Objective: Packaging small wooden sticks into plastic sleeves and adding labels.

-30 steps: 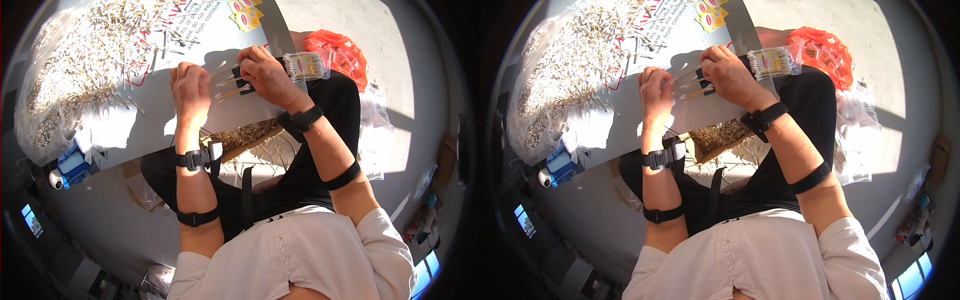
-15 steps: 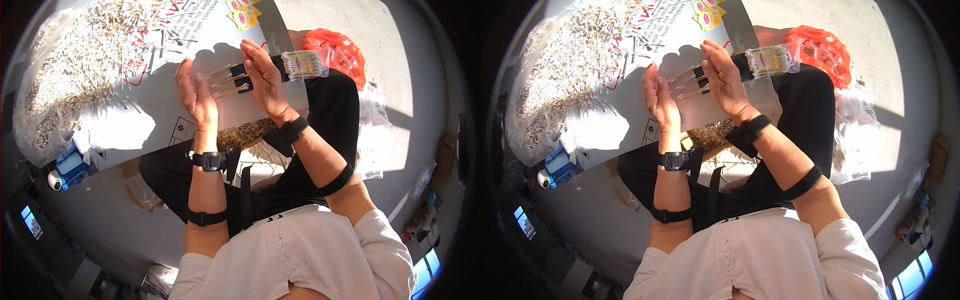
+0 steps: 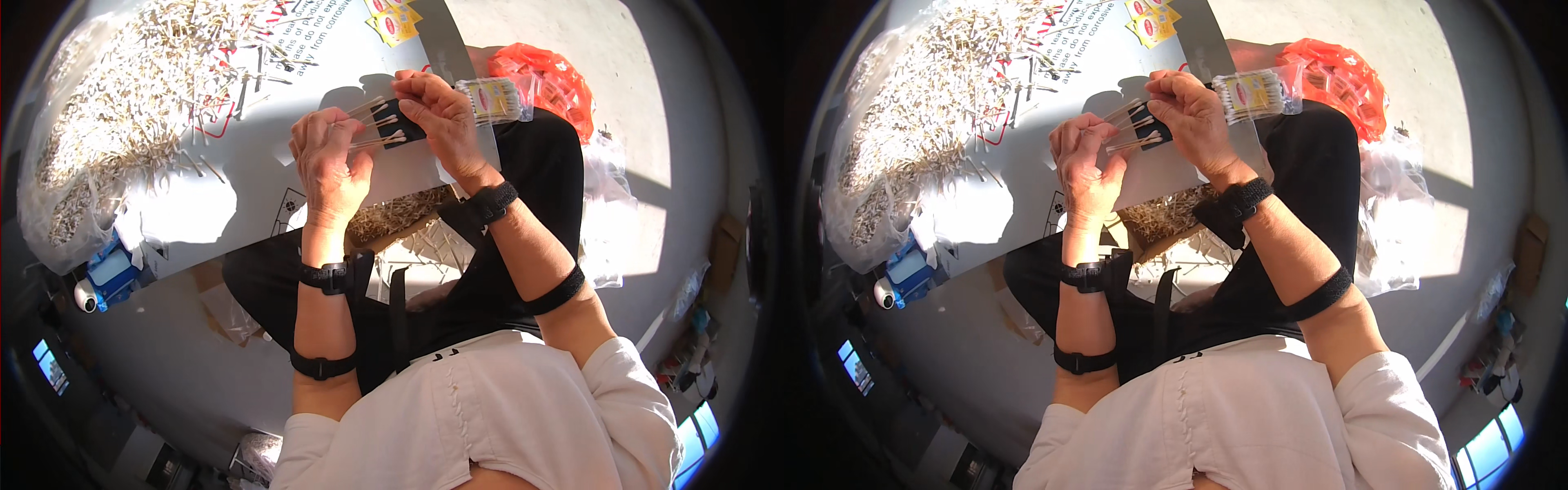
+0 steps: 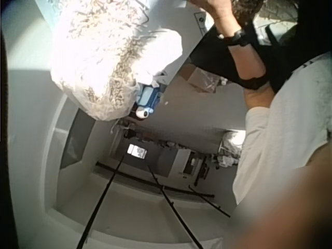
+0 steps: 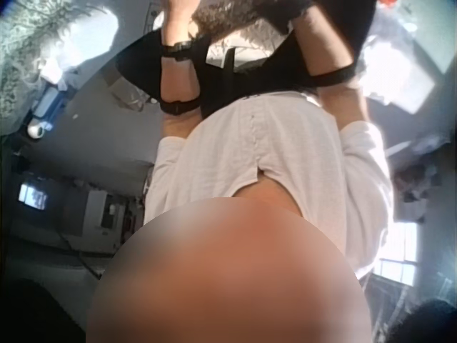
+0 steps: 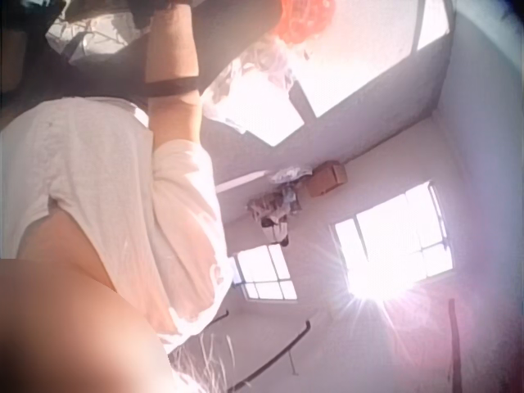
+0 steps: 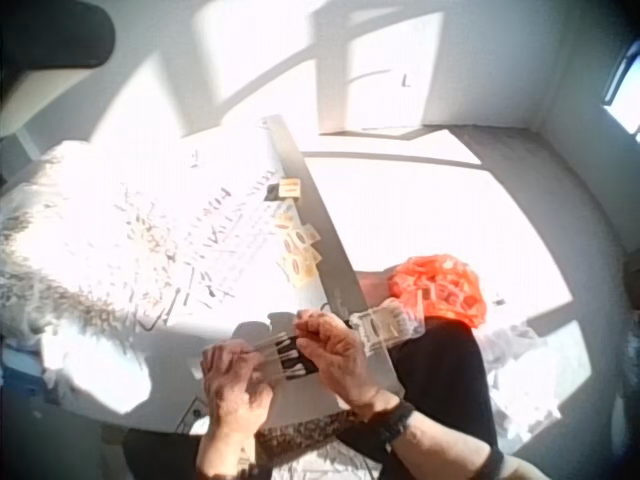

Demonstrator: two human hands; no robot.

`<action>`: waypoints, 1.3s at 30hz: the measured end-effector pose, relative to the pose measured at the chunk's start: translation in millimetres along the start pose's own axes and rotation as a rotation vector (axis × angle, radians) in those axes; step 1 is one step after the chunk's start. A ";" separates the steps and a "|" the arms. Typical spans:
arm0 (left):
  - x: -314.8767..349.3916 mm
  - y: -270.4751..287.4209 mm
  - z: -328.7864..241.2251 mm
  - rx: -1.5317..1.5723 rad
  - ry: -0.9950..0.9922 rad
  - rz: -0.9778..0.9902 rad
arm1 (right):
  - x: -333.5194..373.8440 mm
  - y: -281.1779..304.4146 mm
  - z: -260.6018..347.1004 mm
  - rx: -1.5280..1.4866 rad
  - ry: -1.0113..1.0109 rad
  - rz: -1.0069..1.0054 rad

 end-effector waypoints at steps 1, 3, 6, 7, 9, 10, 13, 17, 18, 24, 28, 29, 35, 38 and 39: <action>2.2 -3.1 -4.2 -0.116 -0.022 0.050 | 1.1 0.9 -0.8 0.016 -0.020 0.014; 4.0 -4.1 -9.3 -0.118 -0.032 0.017 | 2.3 -3.6 1.7 0.012 -0.009 0.019; 10.2 -10.1 -9.1 -0.125 -0.088 -0.043 | 2.4 -6.7 4.0 0.017 0.014 0.031; 12.8 -11.0 -8.6 -0.124 -0.087 -0.042 | 2.1 -7.4 4.8 0.020 0.025 0.042; 17.5 -12.9 -9.0 -0.135 -0.080 -0.029 | 2.2 -4.3 1.1 0.003 0.030 0.023; 19.2 -13.6 -9.1 -0.133 -0.081 -0.028 | 2.4 -2.6 -0.4 -0.016 0.035 0.005; 23.0 -14.5 -9.9 -0.198 -0.125 0.010 | 2.2 -3.2 -1.1 -0.009 0.035 0.001; 20.9 -11.0 -18.9 -0.157 -0.080 -0.069 | 1.9 -2.0 -2.7 0.005 0.023 -0.005; 19.3 -9.2 -20.9 -0.133 -0.024 -0.137 | 1.4 0.0 -3.8 -0.023 0.012 -0.031; 23.8 -16.7 -10.4 -0.171 -0.020 0.000 | 0.5 -2.2 -2.4 -0.025 0.013 -0.038; 28.0 -19.4 -6.4 -0.152 -0.022 0.023 | 0.2 -0.7 -3.9 0.011 0.065 -0.028; 28.6 -18.8 -6.7 -0.187 -0.007 0.011 | -0.5 -1.6 -2.3 0.010 0.065 -0.028; 28.3 -31.0 -18.9 -0.444 0.042 0.112 | -0.4 -6.0 4.3 0.039 -0.003 -0.078; 25.0 -35.7 -15.4 -0.426 0.094 0.186 | 0.6 -11.2 3.1 -0.038 -0.023 -0.116; 21.7 -35.9 -14.8 -0.435 0.117 0.197 | 1.2 -12.1 3.1 -0.033 -0.022 -0.118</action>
Point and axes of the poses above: each hand's wrist, its own x-axis away from the middle knuckle, its own y-axis out of the back of the hand, z = x × y, the point moved 4 cm from there along -x, towards the middle knuckle, and after that the axes turned 11 degrees about y, right-handed, at the moved point
